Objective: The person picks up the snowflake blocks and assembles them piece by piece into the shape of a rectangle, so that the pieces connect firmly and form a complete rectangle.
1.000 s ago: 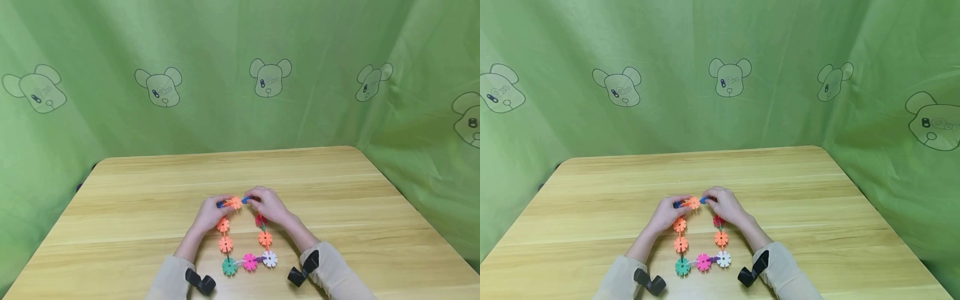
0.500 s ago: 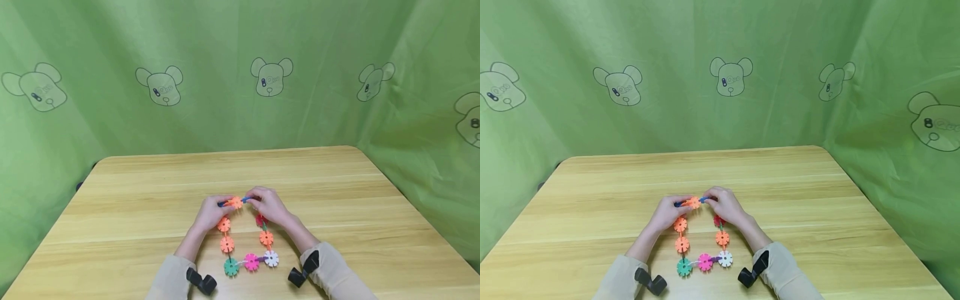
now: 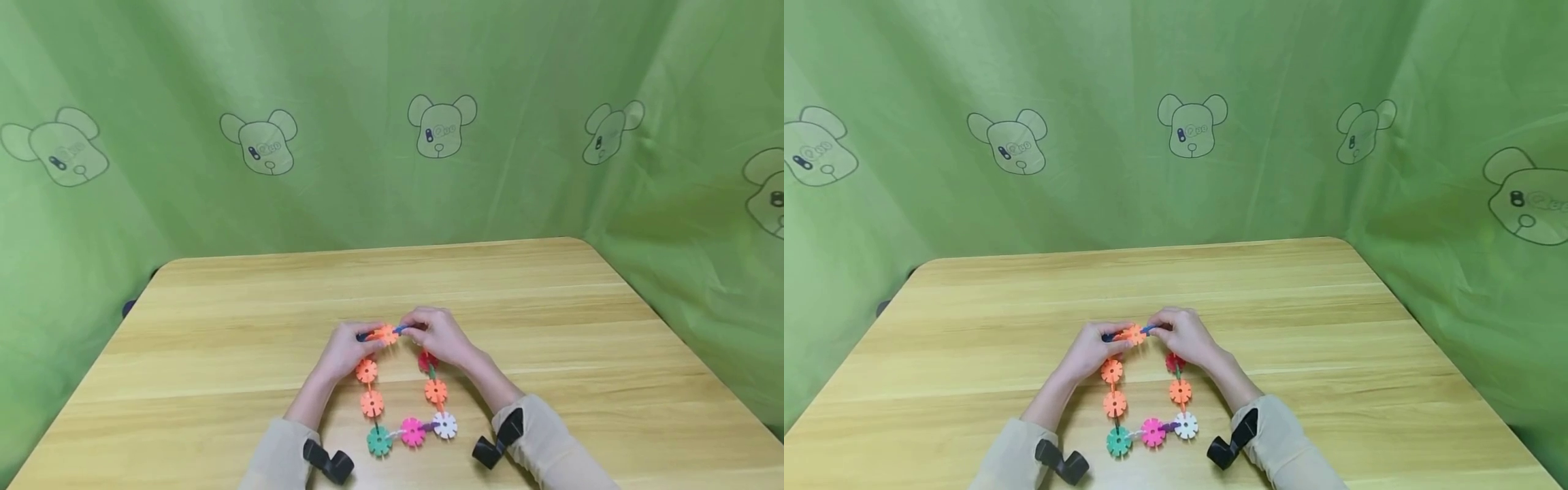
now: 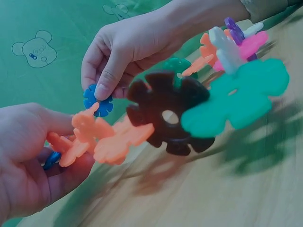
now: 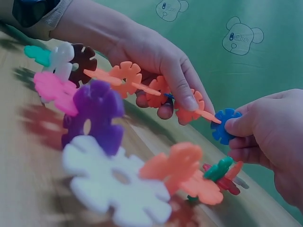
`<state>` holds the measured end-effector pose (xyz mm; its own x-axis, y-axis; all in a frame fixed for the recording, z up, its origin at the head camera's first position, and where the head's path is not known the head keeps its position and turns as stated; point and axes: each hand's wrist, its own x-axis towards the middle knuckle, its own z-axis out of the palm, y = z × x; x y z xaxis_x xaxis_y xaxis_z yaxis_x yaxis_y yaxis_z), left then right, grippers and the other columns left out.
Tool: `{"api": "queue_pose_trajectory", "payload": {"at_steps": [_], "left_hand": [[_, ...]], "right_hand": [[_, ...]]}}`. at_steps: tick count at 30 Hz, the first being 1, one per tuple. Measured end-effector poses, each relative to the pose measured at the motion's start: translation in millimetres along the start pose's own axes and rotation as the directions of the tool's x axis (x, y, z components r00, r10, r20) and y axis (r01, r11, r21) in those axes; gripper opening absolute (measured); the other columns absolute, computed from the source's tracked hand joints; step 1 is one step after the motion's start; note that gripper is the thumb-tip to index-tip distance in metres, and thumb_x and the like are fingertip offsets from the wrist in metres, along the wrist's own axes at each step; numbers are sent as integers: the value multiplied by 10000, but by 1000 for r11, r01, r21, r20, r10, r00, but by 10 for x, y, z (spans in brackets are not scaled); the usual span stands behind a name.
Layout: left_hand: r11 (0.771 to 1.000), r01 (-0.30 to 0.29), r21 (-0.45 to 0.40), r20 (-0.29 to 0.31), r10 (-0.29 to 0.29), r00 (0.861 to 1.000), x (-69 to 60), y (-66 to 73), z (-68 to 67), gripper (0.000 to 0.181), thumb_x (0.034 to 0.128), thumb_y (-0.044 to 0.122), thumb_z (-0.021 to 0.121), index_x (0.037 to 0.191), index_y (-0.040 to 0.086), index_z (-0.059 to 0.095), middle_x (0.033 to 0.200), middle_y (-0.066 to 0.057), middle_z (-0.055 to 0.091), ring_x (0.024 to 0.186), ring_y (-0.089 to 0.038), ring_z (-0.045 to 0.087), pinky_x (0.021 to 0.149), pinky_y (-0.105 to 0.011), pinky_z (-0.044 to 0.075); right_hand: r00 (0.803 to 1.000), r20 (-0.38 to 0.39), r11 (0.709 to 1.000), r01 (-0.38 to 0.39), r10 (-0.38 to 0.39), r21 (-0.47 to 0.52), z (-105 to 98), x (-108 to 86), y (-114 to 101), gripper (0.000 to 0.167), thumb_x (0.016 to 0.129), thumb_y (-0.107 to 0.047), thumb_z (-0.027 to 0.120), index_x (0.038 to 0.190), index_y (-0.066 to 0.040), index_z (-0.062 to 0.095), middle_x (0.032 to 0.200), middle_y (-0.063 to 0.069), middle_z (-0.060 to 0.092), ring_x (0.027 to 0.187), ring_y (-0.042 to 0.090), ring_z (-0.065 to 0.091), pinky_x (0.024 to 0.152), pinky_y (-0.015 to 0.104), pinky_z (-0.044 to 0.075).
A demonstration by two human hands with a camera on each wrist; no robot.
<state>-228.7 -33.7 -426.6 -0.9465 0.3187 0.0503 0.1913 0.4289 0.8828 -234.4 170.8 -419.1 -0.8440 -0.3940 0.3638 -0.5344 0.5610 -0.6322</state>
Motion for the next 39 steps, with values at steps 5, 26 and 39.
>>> {"api": "queue_pose_trajectory", "payload": {"at_steps": [5, 26, 39], "left_hand": [[1000, 15, 5, 9, -15, 1000, 5, -3, 14, 428, 808, 212, 720, 1214, 116, 626, 1208, -121, 596, 933, -174, 549, 807, -330, 457], [999, 37, -15, 14, -37, 999, -4, -14, 1, 447, 824, 236, 703, 1244, 121, 602, 1242, -135, 568, 655, -165, 446, 621, -292, 407], [1000, 22, 9, 20, -22, 1000, -2, -33, 0, 431, 834, 247, 690, 1241, 131, 605, 1242, -116, 573, 1004, -222, 534, 874, -399, 434]], "right_hand": [[1000, 20, 1000, -12, 12, 1, -2, 8, -37, 89, 849, -100, 667, 927, -84, 707, 863, -23, 654, 789, 109, 593, 712, 264, 502], [921, 208, 940, -341, 329, 22, -184, -59, 266, 212, 865, -146, 632, 1030, -15, 651, 719, 11, 564, 642, 148, 506, 619, 297, 435], [899, 185, 869, -433, 398, 237, -215, -27, 200, 259, 862, -63, 617, 1099, 42, 625, 790, 66, 628, 624, 174, 564, 571, 299, 503]]}}
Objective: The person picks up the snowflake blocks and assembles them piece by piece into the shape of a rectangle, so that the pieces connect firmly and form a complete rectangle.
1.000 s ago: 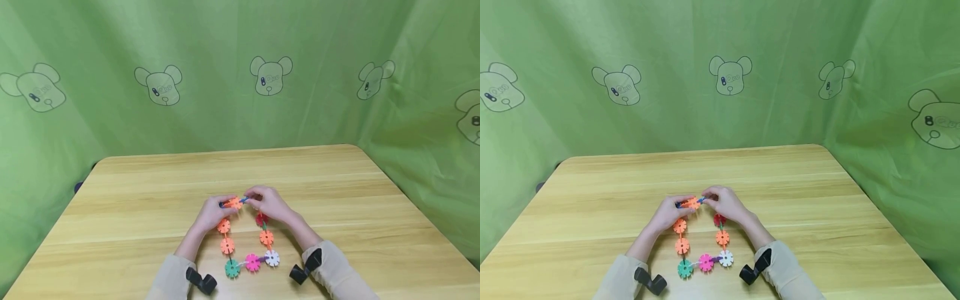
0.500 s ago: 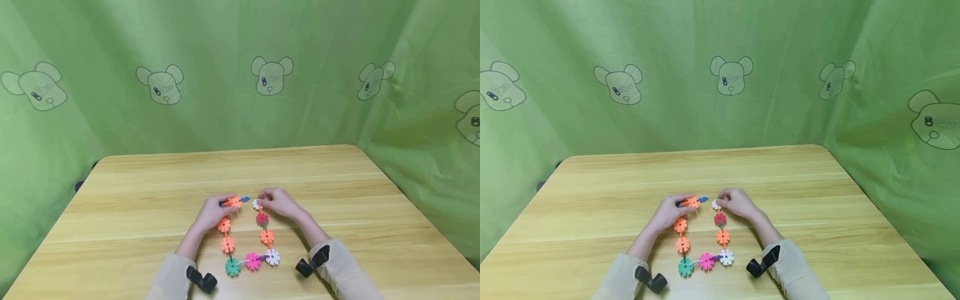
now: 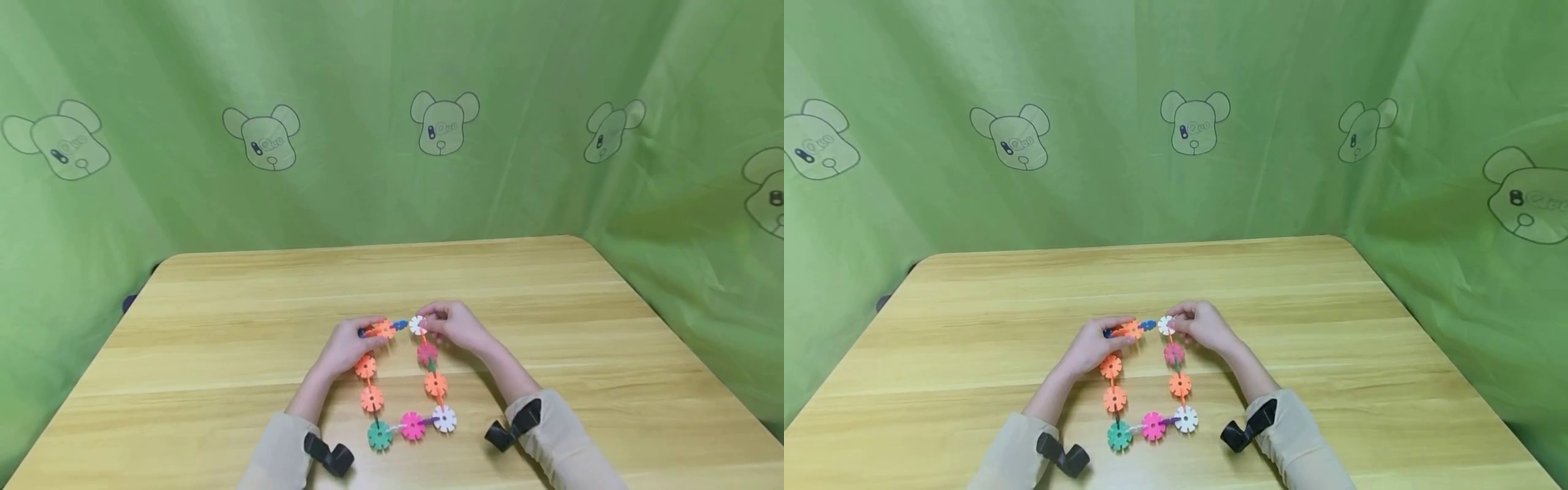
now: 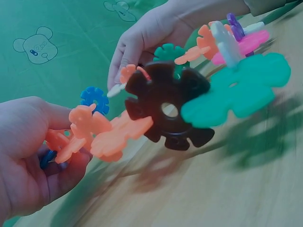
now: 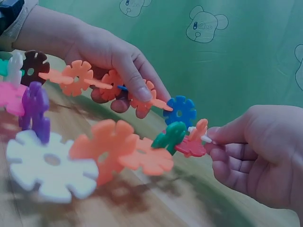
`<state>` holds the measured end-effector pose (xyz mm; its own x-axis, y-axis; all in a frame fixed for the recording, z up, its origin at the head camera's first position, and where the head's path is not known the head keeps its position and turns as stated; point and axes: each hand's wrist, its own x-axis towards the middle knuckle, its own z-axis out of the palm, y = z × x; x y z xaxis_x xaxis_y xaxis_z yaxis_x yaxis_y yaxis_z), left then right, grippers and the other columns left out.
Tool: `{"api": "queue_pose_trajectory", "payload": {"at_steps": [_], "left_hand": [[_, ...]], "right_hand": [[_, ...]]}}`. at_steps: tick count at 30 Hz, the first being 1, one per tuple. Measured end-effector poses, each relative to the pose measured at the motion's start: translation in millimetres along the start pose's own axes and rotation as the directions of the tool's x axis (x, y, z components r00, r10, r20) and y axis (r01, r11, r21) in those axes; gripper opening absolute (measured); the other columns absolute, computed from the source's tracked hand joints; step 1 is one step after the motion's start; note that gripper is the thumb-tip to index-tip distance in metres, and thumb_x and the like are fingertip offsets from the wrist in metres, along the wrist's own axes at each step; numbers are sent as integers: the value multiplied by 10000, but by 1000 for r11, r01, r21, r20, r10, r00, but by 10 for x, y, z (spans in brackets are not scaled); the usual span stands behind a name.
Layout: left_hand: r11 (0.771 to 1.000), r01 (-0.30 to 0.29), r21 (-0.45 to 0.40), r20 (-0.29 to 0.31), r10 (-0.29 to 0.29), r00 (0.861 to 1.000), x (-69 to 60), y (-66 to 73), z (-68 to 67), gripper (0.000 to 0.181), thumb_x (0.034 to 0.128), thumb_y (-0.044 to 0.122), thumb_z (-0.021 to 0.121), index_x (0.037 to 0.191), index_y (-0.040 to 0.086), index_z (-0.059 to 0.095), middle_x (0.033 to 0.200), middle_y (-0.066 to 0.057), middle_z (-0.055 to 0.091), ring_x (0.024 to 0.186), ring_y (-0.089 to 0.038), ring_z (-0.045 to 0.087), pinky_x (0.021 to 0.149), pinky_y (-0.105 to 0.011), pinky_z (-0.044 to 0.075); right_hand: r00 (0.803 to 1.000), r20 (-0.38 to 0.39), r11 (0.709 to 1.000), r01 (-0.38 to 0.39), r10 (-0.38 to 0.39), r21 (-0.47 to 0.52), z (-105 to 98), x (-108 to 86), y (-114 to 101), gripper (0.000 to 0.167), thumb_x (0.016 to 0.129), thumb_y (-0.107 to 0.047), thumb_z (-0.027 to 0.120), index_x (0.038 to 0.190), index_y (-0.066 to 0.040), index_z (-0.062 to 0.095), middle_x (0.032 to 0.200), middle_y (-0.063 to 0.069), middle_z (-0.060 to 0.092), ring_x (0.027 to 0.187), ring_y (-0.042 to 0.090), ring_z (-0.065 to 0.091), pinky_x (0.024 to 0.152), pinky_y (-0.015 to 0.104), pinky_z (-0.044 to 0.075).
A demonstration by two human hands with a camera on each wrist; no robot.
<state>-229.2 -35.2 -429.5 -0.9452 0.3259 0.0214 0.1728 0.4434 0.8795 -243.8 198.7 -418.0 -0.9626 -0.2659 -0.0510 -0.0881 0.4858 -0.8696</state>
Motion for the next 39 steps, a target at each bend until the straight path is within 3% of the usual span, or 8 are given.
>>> {"api": "queue_pose_trajectory", "payload": {"at_steps": [12, 19, 23, 26, 28, 30, 32, 39], "left_hand": [[1000, -7, -16, 14, 7, 1000, -19, 21, -12, 431, 842, 224, 682, 1248, 106, 596, 1250, -130, 565, 998, -245, 533, 874, -418, 428], [1000, -30, -4, 22, 30, 999, -28, 41, -24, 411, 865, 227, 656, 1253, 110, 591, 1259, -136, 559, 1193, -312, 469, 986, -479, 359], [999, -31, -4, 28, 32, 999, -26, 34, -21, 415, 864, 226, 656, 1257, 112, 587, 1262, -133, 558, 1189, -304, 474, 987, -478, 359], [999, -32, 11, 32, 32, 999, -25, 28, -22, 412, 861, 233, 660, 1253, 126, 593, 1254, -115, 567, 1094, -242, 523, 945, -434, 399], [999, -40, 16, 42, 39, 998, -25, 29, -25, 410, 858, 231, 665, 1248, 124, 597, 1223, -108, 586, 912, -208, 557, 847, -402, 445], [998, -52, 24, 54, 51, 997, -24, 29, -28, 407, 856, 230, 666, 1243, 119, 600, 1208, -100, 594, 755, -176, 519, 766, -356, 447], [997, -69, 29, 64, 67, 996, -25, 33, -35, 405, 856, 226, 667, 1239, 110, 602, 1205, -98, 598, 714, -162, 499, 743, -339, 440], [994, -111, 21, 69, 109, 992, -39, 55, -55, 385, 862, 207, 660, 1224, 84, 609, 1240, -102, 582, 1125, -250, 527, 952, -432, 403]], "right_hand": [[1000, -18, 998, 15, -14, 58, 30, -17, -54, 240, 862, -14, 598, 1086, 72, 603, 755, 74, 631, 625, 166, 571, 594, 333, 518], [999, -35, 995, 14, -11, 95, 42, -18, -73, 216, 865, -8, 595, 1065, 73, 600, 741, 79, 624, 631, 166, 577, 584, 306, 517], [999, -46, 994, 4, 1, 108, 52, -26, -86, 219, 862, -6, 599, 1067, 72, 598, 752, 82, 626, 633, 168, 580, 585, 292, 518], [999, -46, 994, 6, -1, 110, 59, -31, -88, 218, 861, 0, 597, 1066, 75, 595, 758, 82, 629, 638, 169, 583, 592, 297, 521], [999, -38, 994, 9, -5, 110, 66, -34, -88, 218, 859, 6, 596, 1065, 76, 591, 756, 81, 630, 634, 172, 584, 591, 301, 522], [1000, -28, 994, 13, -10, 113, 72, -36, -86, 218, 858, 12, 593, 1066, 78, 583, 750, 81, 625, 627, 173, 581, 587, 299, 520], [1000, -20, 992, 19, -16, 121, 77, -37, -86, 216, 856, 22, 590, 1064, 78, 576, 745, 83, 622, 616, 172, 576, 578, 293, 517], [999, -5, 982, 32, -32, 188, 85, -44, -92, 201, 851, 62, 562, 1047, 105, 546, 763, 100, 620, 615, 161, 562, 569, 263, 507]]}}
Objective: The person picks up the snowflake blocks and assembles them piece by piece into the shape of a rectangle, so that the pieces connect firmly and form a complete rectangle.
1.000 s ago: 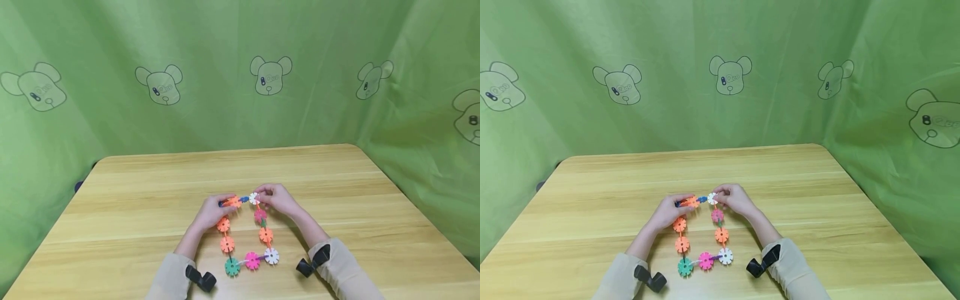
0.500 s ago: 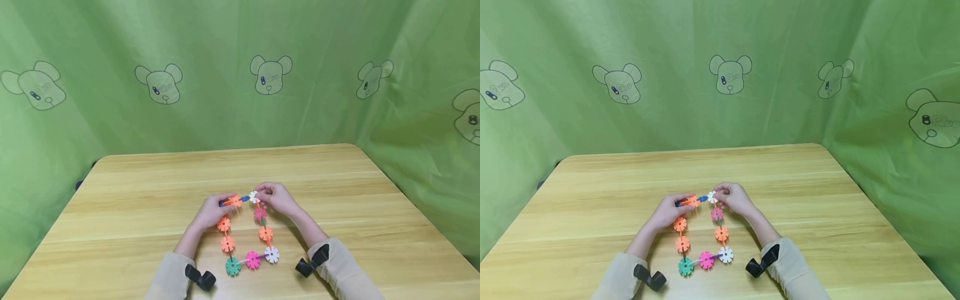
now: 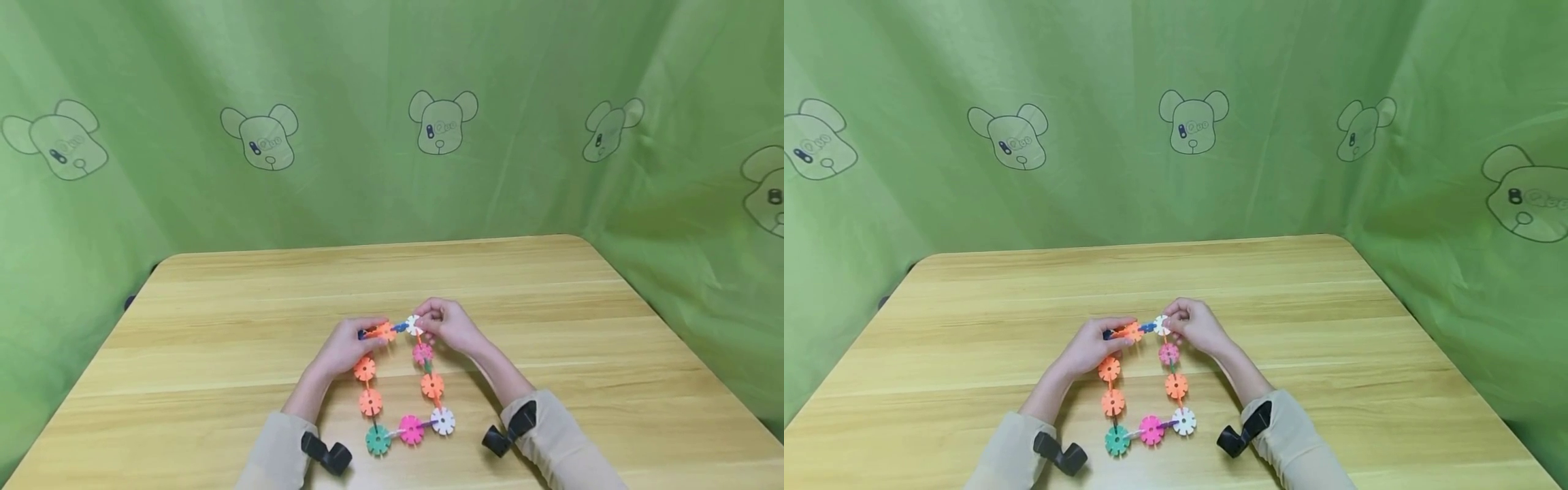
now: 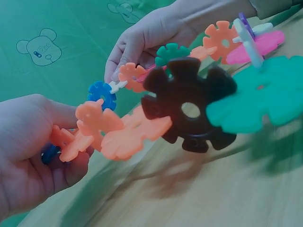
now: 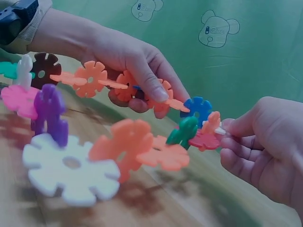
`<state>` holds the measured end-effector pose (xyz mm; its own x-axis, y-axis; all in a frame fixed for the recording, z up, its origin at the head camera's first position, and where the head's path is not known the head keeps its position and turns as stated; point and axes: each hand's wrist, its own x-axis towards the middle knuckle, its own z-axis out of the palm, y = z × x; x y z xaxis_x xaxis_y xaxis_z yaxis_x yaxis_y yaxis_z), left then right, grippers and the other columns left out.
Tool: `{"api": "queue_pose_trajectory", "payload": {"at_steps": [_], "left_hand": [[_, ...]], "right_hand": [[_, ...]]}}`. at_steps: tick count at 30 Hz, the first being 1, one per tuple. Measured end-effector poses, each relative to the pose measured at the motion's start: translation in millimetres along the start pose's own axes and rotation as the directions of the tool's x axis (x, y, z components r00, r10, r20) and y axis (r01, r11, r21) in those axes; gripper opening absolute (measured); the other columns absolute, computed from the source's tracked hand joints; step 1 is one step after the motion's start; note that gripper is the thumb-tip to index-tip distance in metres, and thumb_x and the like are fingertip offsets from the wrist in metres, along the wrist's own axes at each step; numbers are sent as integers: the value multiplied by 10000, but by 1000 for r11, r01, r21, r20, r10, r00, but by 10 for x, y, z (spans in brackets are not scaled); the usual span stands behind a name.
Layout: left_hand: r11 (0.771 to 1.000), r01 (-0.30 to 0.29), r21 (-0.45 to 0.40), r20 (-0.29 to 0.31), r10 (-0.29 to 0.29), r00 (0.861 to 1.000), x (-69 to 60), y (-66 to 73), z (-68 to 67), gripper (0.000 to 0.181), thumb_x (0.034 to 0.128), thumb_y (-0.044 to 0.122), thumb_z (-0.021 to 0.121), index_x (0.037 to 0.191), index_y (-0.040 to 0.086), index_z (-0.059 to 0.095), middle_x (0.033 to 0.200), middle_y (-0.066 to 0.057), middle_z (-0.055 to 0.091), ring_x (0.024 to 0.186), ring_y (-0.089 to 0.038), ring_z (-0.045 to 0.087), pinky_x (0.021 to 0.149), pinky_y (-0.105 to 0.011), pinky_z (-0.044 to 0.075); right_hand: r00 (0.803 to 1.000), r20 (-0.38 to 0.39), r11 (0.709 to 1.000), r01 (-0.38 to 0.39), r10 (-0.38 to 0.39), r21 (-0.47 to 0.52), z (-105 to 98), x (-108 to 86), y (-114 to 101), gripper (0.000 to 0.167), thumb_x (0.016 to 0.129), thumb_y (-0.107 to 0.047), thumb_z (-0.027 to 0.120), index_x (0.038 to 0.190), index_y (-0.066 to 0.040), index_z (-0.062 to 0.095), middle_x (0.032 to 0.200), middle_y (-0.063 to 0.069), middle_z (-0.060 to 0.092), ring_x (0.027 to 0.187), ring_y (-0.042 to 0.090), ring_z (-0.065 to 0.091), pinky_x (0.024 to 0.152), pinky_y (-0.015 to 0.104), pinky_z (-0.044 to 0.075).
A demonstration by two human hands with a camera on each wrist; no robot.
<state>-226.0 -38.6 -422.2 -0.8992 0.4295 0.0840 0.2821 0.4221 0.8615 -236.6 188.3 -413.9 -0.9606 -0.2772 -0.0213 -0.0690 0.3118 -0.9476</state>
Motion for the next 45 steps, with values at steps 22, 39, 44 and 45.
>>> {"api": "queue_pose_trajectory", "payload": {"at_steps": [22, 39, 44, 45], "left_hand": [[1000, -15, 21, 1, 15, 1000, 29, -36, 13, 415, 860, 236, 664, 1244, 93, 596, 1248, -80, 579, 1086, -216, 535, 920, -411, 422], [998, 39, -43, -27, -40, 999, 14, -37, 26, 435, 860, 235, 664, 1265, 99, 578, 1280, -112, 550, 1175, -279, 482, 981, -453, 372], [997, 43, -60, -64, -47, 997, 16, -42, 31, 438, 856, 234, 666, 1263, 100, 578, 1282, -112, 547, 1210, -299, 459, 1002, -464, 348], [997, 41, -64, -72, -45, 996, 19, -45, 35, 441, 855, 232, 666, 1264, 96, 576, 1282, -114, 547, 1213, -305, 456, 1005, -468, 344]], "right_hand": [[1000, -20, 997, 12, -13, -70, 24, -17, -30, 199, 864, -34, 605, 1040, 58, 598, 739, 73, 613, 632, 177, 569, 596, 297, 510], [986, 165, 979, 8, 26, -205, -304, -593, 143, 420, 915, -235, 579, 1175, 91, 530, 858, 111, 610, 709, 227, 582, 604, 326, 521], [964, 264, 962, 47, 27, -267, -282, -686, 139, 423, 915, -278, 580, 1167, 61, 568, 905, 63, 628, 727, 193, 571, 635, 291, 496], [960, 281, 956, 68, 15, -285, -275, -693, 141, 386, 913, -282, 582, 1126, 40, 596, 900, 49, 623, 734, 181, 561, 648, 285, 486]]}}
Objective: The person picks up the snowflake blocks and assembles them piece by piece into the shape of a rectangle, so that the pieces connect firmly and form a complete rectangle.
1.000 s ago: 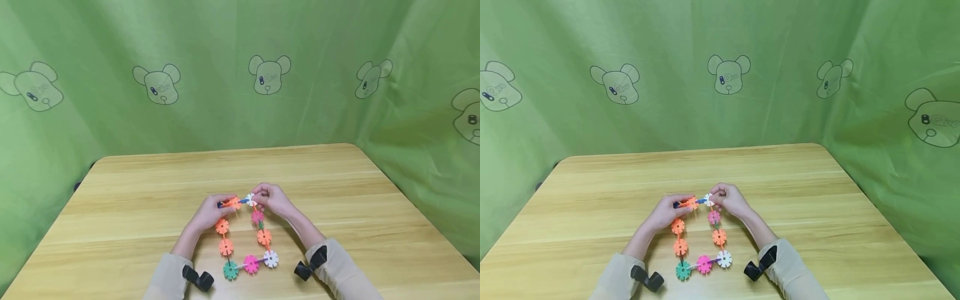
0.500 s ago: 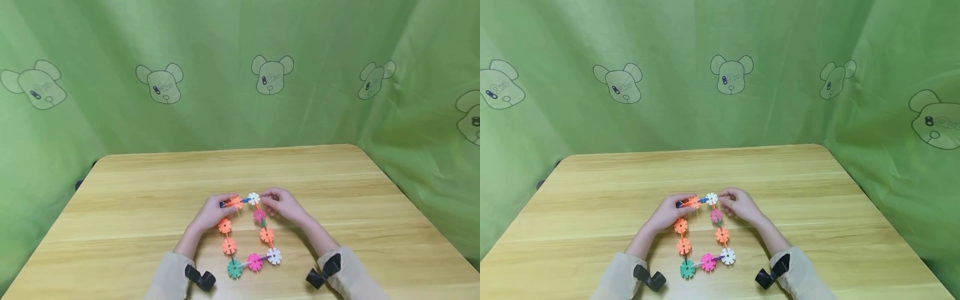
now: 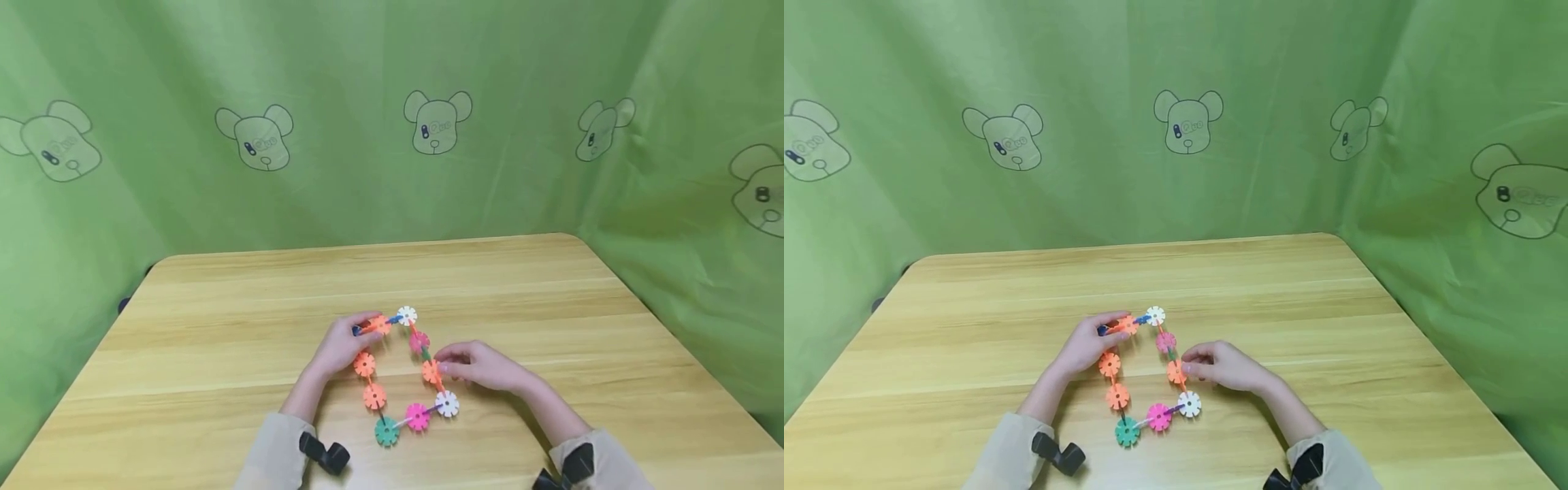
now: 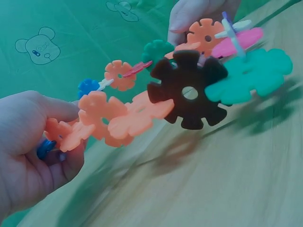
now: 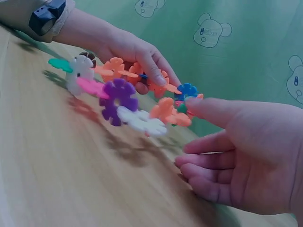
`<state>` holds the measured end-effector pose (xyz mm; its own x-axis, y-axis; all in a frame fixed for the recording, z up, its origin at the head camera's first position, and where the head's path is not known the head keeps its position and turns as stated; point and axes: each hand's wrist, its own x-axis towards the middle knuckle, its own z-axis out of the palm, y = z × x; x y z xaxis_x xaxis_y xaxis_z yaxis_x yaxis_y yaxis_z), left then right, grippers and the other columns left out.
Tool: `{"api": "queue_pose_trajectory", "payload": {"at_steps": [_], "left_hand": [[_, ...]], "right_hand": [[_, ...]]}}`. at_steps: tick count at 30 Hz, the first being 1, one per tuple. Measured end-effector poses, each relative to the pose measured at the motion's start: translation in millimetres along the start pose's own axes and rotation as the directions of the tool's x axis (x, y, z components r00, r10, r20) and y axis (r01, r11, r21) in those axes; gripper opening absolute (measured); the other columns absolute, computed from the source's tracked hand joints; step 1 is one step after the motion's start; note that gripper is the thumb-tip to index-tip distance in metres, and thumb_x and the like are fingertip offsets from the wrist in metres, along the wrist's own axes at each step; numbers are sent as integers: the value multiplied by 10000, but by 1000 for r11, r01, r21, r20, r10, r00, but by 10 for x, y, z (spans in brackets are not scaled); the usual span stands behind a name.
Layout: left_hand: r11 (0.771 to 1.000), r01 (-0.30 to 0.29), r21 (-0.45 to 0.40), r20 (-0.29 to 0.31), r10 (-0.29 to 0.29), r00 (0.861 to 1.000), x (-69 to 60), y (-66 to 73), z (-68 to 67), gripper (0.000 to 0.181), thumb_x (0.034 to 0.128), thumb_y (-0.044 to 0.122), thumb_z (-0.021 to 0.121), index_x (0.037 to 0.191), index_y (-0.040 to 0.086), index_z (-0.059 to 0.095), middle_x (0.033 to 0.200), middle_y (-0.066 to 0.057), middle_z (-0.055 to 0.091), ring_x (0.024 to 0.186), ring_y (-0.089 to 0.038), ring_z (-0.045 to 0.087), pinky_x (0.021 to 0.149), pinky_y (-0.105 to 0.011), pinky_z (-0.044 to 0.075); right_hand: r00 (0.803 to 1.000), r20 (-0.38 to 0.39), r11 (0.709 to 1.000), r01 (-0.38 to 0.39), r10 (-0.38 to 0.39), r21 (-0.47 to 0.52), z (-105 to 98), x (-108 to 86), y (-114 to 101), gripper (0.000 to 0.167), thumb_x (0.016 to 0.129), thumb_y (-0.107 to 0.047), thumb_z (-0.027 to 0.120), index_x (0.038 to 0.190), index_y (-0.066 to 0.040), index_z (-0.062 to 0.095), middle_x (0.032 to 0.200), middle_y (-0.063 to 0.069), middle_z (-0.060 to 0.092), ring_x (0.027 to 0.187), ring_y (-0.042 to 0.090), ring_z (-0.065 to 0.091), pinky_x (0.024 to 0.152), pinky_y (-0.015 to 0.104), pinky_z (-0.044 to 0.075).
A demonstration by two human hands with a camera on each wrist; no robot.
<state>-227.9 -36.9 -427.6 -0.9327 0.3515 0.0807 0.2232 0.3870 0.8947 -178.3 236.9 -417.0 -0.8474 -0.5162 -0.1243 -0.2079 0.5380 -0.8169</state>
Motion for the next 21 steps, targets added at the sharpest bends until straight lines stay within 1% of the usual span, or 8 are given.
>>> {"api": "queue_pose_trajectory", "payload": {"at_steps": [4, 6, 7, 9, 11, 15, 17, 21], "left_hand": [[999, 14, -34, -51, -15, 999, 7, -8, -1, 439, 847, 206, 671, 1262, 98, 578, 1264, -125, 557, 1179, -300, 485, 987, -460, 367], [998, 25, -64, -80, -30, 996, 12, -8, -1, 433, 845, 190, 671, 1259, 98, 580, 1256, -131, 559, 1153, -292, 502, 971, -450, 386], [997, 32, -72, -99, -39, 994, 14, -5, -1, 432, 846, 184, 670, 1260, 99, 580, 1258, -135, 557, 1145, -288, 506, 964, -445, 394], [995, 44, -87, -137, -56, 989, 20, -2, -2, 426, 850, 180, 667, 1259, 95, 580, 1258, -139, 554, 1131, -279, 511, 947, -430, 411], [992, 65, -107, -189, -85, 978, 26, 4, -7, 423, 853, 175, 665, 1260, 97, 579, 1244, -133, 560, 1090, -254, 522, 906, -392, 439], [985, 97, -146, -297, -137, 945, 39, 6, -28, 413, 857, 149, 656, 1256, 77, 578, 1074, -119, 600, 848, -182, 540, 693, -280, 473], [980, 106, -165, -326, -156, 932, 43, 7, -40, 410, 856, 127, 648, 1253, 57, 574, 977, -112, 594, 720, -149, 522, 600, -242, 452], [974, 120, -190, -327, -178, 928, 45, 3, -60, 416, 856, 99, 632, 1254, 5, 553, 913, -112, 590, 633, -106, 536, 558, -235, 474]], "right_hand": [[997, 50, 997, 67, -65, -38, 38, 9, -11, 235, 913, -269, 584, 981, -49, 631, 866, 0, 596, 779, 143, 535, 705, 272, 454], [995, 56, 997, 78, -77, -8, 56, 22, -15, 203, 921, -250, 573, 952, -52, 607, 811, 6, 568, 744, 136, 518, 680, 272, 453], [997, 52, 998, 63, -65, 29, 65, 27, -21, 212, 924, -243, 569, 979, -40, 597, 803, 8, 566, 730, 130, 520, 667, 267, 457], [999, 39, 992, 31, -36, 126, 79, 38, -30, 273, 928, -222, 565, 1065, 14, 554, 816, 40, 584, 714, 142, 537, 651, 274, 481], [1000, 10, 974, -4, 1, 226, 93, 51, -44, 394, 926, -211, 570, 1189, 67, 474, 860, 86, 605, 734, 172, 573, 658, 289, 510], [995, -69, 922, -35, 66, 385, 118, 97, -78, 646, 906, -195, 603, 1379, 72, 253, 1017, 204, 572, 833, 300, 631, 744, 371, 534], [989, -113, 909, -44, 99, 414, 128, 137, -96, 730, 882, -200, 638, 1419, 29, 199, 1050, 245, 550, 841, 326, 641, 768, 386, 526], [958, -241, 931, -63, 157, 359, 130, 253, -132, 822, 811, -193, 714, 1438, -26, 209, 1049, 224, 547, 735, 251, 624, 745, 345, 517]]}}
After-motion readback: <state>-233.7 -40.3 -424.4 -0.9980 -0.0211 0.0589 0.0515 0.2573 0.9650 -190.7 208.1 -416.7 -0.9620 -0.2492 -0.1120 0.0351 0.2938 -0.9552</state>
